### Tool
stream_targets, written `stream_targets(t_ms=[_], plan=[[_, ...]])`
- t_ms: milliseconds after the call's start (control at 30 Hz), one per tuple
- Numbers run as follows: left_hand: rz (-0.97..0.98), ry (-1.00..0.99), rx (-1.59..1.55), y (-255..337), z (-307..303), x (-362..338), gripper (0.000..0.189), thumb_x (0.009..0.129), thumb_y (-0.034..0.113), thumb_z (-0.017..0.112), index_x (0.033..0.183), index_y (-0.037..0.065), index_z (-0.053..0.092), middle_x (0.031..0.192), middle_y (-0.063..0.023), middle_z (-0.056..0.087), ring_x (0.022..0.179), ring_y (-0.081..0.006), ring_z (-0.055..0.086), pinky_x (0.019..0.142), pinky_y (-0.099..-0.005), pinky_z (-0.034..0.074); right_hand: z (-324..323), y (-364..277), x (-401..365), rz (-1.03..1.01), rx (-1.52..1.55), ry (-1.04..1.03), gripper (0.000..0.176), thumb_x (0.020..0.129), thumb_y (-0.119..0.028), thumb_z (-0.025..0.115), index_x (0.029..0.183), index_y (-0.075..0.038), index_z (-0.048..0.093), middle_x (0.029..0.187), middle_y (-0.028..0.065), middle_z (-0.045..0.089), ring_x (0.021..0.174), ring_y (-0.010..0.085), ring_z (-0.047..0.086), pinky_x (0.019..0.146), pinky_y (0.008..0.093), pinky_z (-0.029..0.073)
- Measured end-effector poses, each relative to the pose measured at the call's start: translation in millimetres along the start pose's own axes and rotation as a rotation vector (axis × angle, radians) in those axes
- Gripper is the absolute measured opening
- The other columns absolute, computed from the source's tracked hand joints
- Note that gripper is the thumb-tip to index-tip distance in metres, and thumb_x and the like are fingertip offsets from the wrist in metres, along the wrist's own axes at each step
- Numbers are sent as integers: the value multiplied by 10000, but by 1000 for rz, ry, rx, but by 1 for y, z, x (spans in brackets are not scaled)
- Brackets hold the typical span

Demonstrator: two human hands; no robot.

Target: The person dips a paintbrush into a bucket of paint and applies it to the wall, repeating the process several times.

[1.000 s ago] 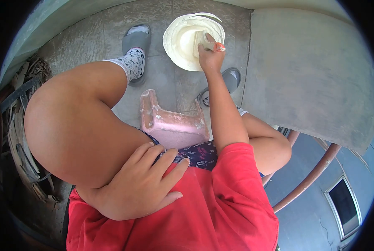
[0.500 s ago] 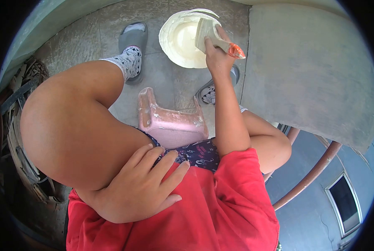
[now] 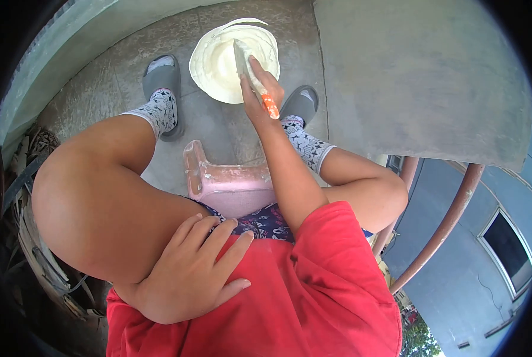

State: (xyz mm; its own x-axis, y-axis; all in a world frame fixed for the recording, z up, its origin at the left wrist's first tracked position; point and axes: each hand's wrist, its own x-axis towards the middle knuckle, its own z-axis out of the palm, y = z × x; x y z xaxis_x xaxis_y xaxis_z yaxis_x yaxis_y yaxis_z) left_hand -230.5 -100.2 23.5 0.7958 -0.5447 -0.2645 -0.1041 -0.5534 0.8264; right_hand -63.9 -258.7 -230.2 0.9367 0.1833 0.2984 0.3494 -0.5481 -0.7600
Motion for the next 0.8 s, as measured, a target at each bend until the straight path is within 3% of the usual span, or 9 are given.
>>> stream_targets(t_ms=[67,233,333,400,467,500,533,767,800], plan=[[18,-7,4,4,-1,2,604,761,385,705,1222,22,560,1201,-208,531,1118,-370,491,989,-490,392,-3,9,-2,98,22,-183,415,760,-27,706,1173,-34,657,870,207,684,794,292,688,740,338,522],[10,-35,50,5,0,7,608,766,394,700,1227,24,557,1199,-212,531,1119,-371,489,995,-493,385,-7,-10,6,-45,11,28,394,760,-25,709,1152,-26,667,851,200,681,758,287,687,716,331,528],[16,-38,24,7,3,7,608,772,395,695,1233,25,553,1196,-213,531,1116,-367,489,1002,-494,375,1,17,-4,22,24,-72,398,757,-16,708,1153,-32,667,841,193,680,752,279,686,702,331,531],[20,-11,25,7,2,8,612,776,394,693,1241,25,548,1189,-212,532,1115,-363,489,1006,-492,370,-8,-4,7,-41,-9,-72,389,764,-20,707,1151,-30,666,842,192,682,767,286,688,712,336,532],[-2,-18,40,4,3,9,613,776,395,692,1242,25,547,1188,-211,531,1112,-362,490,1004,-492,372,-11,-13,6,-54,-52,66,389,766,-29,710,1153,-29,663,855,191,687,772,288,687,712,338,532],[-2,-30,51,6,4,8,614,777,396,691,1244,25,546,1186,-210,531,1110,-361,491,1002,-491,374,-11,0,5,-53,-57,-85,401,768,-42,712,1165,-31,659,880,191,691,798,296,691,727,334,533],[-3,-39,47,8,4,7,614,777,396,691,1244,25,546,1186,-210,531,1110,-361,491,1002,-491,374,-11,6,0,-43,-57,-86,401,768,-42,712,1165,-31,659,880,191,691,798,296,691,727,334,533],[28,-58,43,8,-2,9,606,773,393,691,1239,31,554,1186,-207,534,1100,-361,498,992,-488,387,-17,4,0,92,12,41,420,782,-70,709,1197,-40,647,934,206,693,875,269,700,759,325,532],[35,-68,47,8,-3,9,606,770,393,693,1238,32,555,1191,-207,535,1102,-359,498,992,-487,388,-18,8,0,272,106,26,447,794,-71,704,1229,-22,615,974,201,689,879,251,697,742,315,534]])
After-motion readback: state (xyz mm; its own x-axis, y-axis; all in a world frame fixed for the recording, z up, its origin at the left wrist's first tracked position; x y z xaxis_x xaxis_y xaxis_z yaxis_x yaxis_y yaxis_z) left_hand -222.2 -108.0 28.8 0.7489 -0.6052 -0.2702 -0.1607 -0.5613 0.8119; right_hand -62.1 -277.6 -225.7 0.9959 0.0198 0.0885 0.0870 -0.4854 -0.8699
